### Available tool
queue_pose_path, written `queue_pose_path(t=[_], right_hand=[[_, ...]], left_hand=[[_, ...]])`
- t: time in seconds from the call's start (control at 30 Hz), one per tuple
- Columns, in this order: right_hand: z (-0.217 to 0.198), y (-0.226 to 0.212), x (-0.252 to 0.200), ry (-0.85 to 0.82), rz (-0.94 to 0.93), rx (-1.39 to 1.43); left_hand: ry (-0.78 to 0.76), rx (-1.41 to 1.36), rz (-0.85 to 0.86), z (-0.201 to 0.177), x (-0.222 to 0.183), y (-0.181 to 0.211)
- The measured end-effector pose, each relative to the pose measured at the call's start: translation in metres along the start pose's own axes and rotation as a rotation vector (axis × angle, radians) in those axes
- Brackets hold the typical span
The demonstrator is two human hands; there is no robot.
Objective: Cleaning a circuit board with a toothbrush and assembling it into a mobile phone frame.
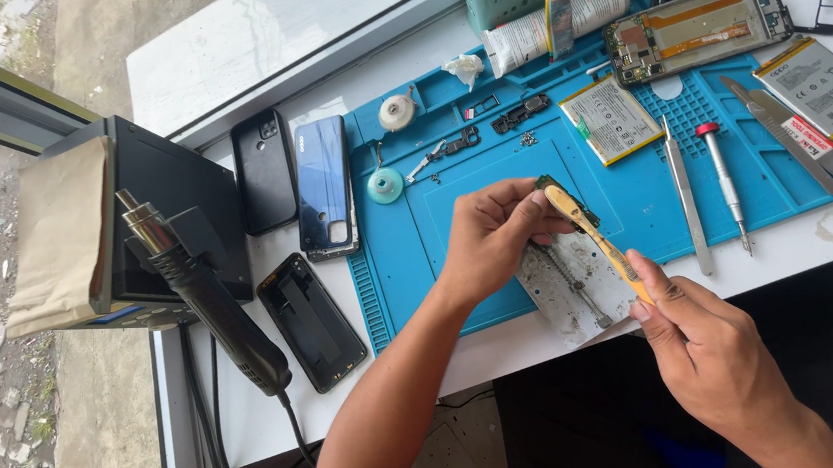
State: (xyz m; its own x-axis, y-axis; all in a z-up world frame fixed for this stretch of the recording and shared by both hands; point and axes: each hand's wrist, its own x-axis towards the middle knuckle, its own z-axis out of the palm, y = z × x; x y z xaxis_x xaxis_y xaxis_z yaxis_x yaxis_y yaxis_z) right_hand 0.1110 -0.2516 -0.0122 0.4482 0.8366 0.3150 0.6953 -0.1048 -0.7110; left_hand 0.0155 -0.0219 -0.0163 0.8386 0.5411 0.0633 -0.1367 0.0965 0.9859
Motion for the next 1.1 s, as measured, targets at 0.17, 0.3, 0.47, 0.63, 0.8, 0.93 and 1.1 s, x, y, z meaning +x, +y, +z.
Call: queue_pose_path(t=[0.17, 0.3, 0.47, 0.63, 0.8, 0.93, 1.1], right_hand=[[-0.001, -0.003, 0.003, 0.006, -0.009, 0.004], [0.0, -0.003, 0.002, 0.01, -0.019, 0.017], [-0.003, -0.005, 0.003, 0.02, -0.014, 0.014], [0.0, 0.001, 0.0, 0.015, -0.031, -0.026], [-0.001, 0.0, -0.003, -0.005, 0.006, -0.012], [-0.003, -0.002, -0.002, -0.008, 0.011, 0.005], [-0.002, 0.003, -0.007, -0.005, -0.032, 0.009]], left_hand=[[0.085, -0.059, 0.054, -0.006, 0.002, 0.001], [0.076, -0.005, 0.048, -0.007, 0.0, 0.003], [-0.037, 0.031, -0.016, 0.002, -0.002, 0.006], [0.139, -0.032, 0.081, -0.007, 0.003, 0.001], [0.016, 0.04, -0.053, -0.001, -0.001, 0.005], [0.013, 0.038, -0.022, -0.002, -0.001, 0.006], [0.126, -0.013, 0.068, -0.007, 0.001, 0.0]])
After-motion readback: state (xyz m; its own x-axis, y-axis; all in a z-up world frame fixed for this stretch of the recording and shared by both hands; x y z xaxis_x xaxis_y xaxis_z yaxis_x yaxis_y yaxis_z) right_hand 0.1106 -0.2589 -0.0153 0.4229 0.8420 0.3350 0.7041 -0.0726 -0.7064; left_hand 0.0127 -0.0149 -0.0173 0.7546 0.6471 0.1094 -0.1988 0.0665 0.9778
